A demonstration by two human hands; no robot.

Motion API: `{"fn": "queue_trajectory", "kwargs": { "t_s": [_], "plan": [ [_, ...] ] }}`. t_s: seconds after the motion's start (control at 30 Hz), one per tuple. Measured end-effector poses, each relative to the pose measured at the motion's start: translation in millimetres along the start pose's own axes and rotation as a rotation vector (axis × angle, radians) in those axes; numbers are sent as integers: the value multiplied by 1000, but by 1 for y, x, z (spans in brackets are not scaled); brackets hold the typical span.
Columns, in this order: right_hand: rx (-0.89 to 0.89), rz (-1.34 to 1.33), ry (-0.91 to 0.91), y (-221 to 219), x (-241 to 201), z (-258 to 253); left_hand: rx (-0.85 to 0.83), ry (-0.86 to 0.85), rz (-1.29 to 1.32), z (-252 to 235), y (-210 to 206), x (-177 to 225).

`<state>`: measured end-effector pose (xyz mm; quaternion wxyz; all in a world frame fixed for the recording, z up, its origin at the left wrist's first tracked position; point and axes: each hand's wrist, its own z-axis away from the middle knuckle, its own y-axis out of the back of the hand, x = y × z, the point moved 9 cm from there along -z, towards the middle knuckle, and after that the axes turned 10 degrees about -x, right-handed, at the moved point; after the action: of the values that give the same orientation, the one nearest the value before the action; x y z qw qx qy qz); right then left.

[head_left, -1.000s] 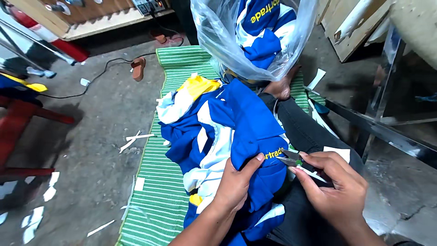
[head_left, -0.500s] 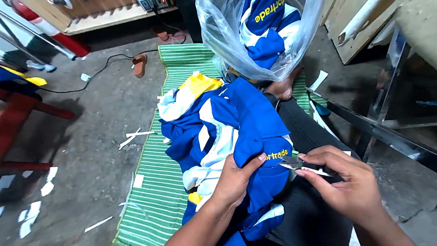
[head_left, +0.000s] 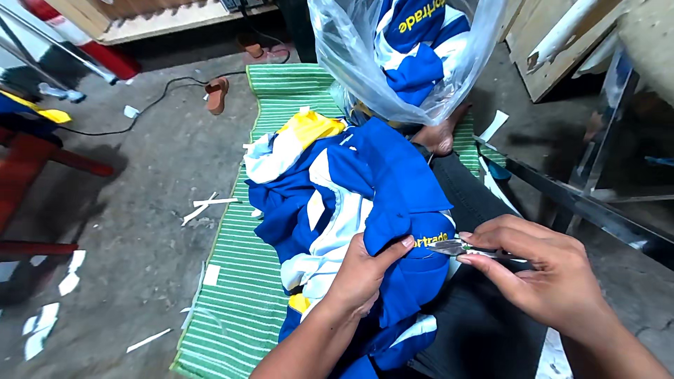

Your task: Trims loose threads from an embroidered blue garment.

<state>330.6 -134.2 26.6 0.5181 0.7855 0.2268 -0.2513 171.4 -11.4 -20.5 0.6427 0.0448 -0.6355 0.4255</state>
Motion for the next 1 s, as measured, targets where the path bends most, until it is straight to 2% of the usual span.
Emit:
{"fn": "queue_trajectory", "kwargs": {
  "t_s": [0.23,0.47,0.73,1.0],
  "plan": [
    [-20,-20,-6,0,1,-1,-59,-20,-1,-1,1,0],
    [-17,9,2,-1,0,0,-35,31,20,-1,2,-3],
    [126,-106,-22,0,-4,12,39,45,106,4,1,-2],
    [89,-16,-16,1,-3,10,24,41,97,3,-1,-4]
  ]
}}
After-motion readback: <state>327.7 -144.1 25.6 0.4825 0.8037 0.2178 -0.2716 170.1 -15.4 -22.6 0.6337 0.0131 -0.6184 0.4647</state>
